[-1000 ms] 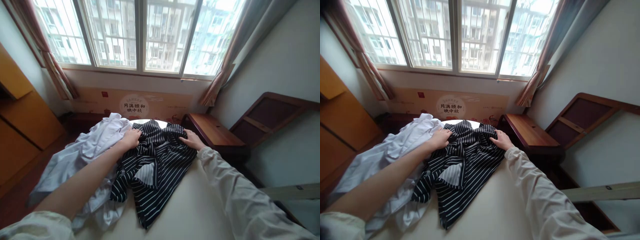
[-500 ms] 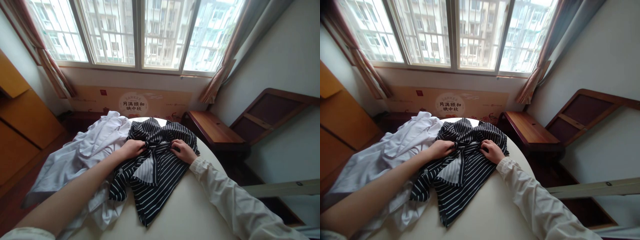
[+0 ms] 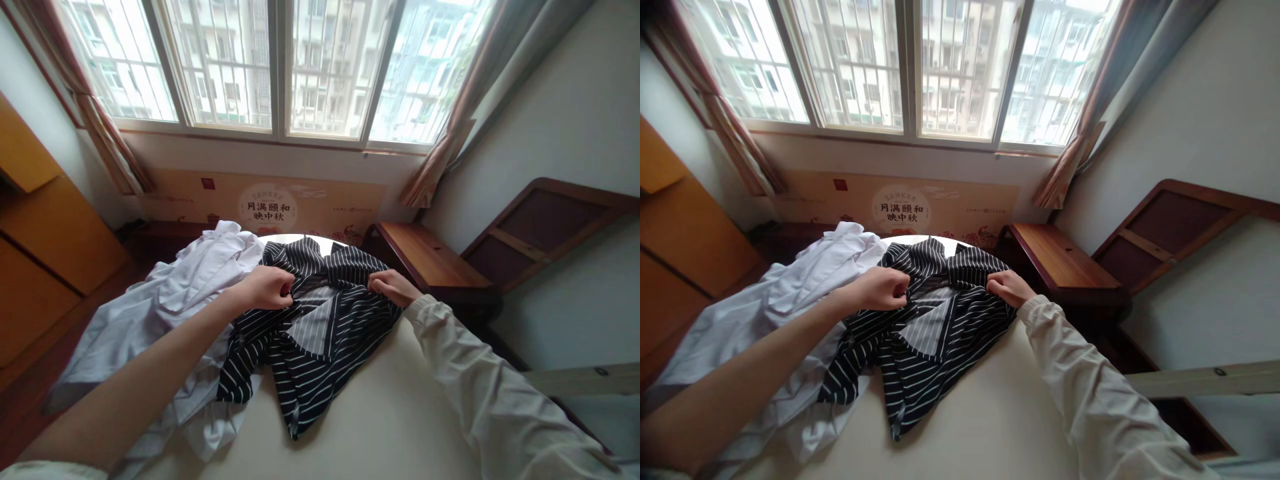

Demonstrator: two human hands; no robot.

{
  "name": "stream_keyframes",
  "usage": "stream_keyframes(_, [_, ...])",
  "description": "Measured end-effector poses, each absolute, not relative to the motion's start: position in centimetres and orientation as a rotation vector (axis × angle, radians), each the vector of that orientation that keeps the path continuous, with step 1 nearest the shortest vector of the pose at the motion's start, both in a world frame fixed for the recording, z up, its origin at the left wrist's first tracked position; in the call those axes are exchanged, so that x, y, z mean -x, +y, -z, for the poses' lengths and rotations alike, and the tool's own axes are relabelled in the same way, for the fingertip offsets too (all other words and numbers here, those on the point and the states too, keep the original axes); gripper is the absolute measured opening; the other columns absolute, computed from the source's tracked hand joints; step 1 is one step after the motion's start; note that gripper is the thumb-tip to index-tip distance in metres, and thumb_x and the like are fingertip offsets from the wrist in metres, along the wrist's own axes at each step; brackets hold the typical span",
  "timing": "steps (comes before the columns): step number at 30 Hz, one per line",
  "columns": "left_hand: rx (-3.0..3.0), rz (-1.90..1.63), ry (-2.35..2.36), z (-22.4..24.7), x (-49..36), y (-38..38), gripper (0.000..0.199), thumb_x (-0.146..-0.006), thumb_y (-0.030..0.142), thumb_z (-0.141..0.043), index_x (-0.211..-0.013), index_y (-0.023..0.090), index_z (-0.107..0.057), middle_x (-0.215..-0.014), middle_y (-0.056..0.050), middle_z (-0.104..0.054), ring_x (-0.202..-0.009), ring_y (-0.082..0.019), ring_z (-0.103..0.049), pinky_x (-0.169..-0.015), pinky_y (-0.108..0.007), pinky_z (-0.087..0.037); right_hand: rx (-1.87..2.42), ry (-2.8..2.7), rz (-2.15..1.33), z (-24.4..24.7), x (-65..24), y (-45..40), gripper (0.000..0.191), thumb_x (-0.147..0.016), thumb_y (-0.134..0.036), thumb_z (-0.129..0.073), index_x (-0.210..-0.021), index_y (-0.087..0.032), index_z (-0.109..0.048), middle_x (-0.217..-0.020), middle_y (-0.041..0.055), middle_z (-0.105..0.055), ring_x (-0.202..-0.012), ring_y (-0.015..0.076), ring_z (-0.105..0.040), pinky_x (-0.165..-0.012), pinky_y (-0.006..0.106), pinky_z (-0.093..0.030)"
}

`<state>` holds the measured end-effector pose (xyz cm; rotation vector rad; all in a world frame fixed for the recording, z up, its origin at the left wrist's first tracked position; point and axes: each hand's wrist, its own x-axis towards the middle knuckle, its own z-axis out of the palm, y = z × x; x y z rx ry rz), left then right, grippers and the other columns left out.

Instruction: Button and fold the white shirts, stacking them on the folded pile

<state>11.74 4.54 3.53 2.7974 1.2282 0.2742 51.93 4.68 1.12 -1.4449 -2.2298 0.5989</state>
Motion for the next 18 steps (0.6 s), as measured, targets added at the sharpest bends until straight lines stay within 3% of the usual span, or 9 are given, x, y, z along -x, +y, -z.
stream_keyframes(3, [-2.806,-0.59,1.178,-3.1,-14.4,5.7,0.022,-0.091,0.043,-0.064,-0.092,0.022,-0.069,-0.093,-0.005,-0.074,-0.084,-0.022,-0.068,-0.077,-0.033,-0.047,1.523,-2.063,-0.336,-1.7,-49.1,6.8,0.039,-0.097,-0.045,-0.05,-0.071,-0.021,-0.066,-0.074,0.003,-0.07,-0.072,0.0189,-0.062,-0.072,0.03,-0.045])
stream_keyframes(7, [-2.683,-0.684,1.314,0.2,-17.8,7.6,0.045,-0.091,0.056,-0.07,-0.118,0.02,-0.069,-0.115,-0.011,-0.074,-0.103,-0.029,-0.07,-0.086,-0.036,-0.051,1.551,-1.933,-0.004,0.2,-43.8,9.4,0.028,-0.089,-0.049,-0.071,-0.088,-0.022,-0.068,-0.095,0.0078,-0.072,-0.094,0.0256,-0.064,-0.085,0.034,-0.047])
stream_keyframes(9, [-2.63,-0.652,1.431,2.2,-18.6,8.1,0.037,-0.092,0.047,-0.071,-0.117,0.021,-0.07,-0.115,-0.011,-0.074,-0.105,-0.029,-0.07,-0.089,-0.037,-0.051,1.584,-1.922,0.064,2.1,-41.8,10.2,0.029,-0.086,-0.048,-0.077,-0.096,-0.022,-0.068,-0.104,0.0105,-0.072,-0.101,0.0285,-0.062,-0.088,0.037,-0.048])
stream_keyframes(12, [-2.569,-0.661,1.525,4.3,-18.4,8.3,0.016,-0.096,0.032,-0.065,-0.106,0.022,-0.073,-0.11,-0.01,-0.075,-0.101,-0.028,-0.071,-0.091,-0.038,-0.05,1.634,-1.872,0.038,4.9,-40.5,10.6,0.013,-0.089,-0.035,-0.073,-0.09,-0.023,-0.069,-0.102,0.0098,-0.071,-0.1,0.0277,-0.062,-0.089,0.038,-0.047])
stream_keyframes(18, [-2.283,-0.826,1.617,5.1,-16.4,8.1,0.01,-0.096,0.028,-0.063,-0.102,0.024,-0.07,-0.097,-0.005,-0.078,-0.09,-0.026,-0.074,-0.078,-0.034,-0.049,1.448,-1.807,-0.149,6.7,-41.0,10.4,0.013,-0.093,-0.032,-0.068,-0.084,-0.023,-0.067,-0.091,0.0051,-0.072,-0.089,0.0238,-0.065,-0.086,0.037,-0.048])
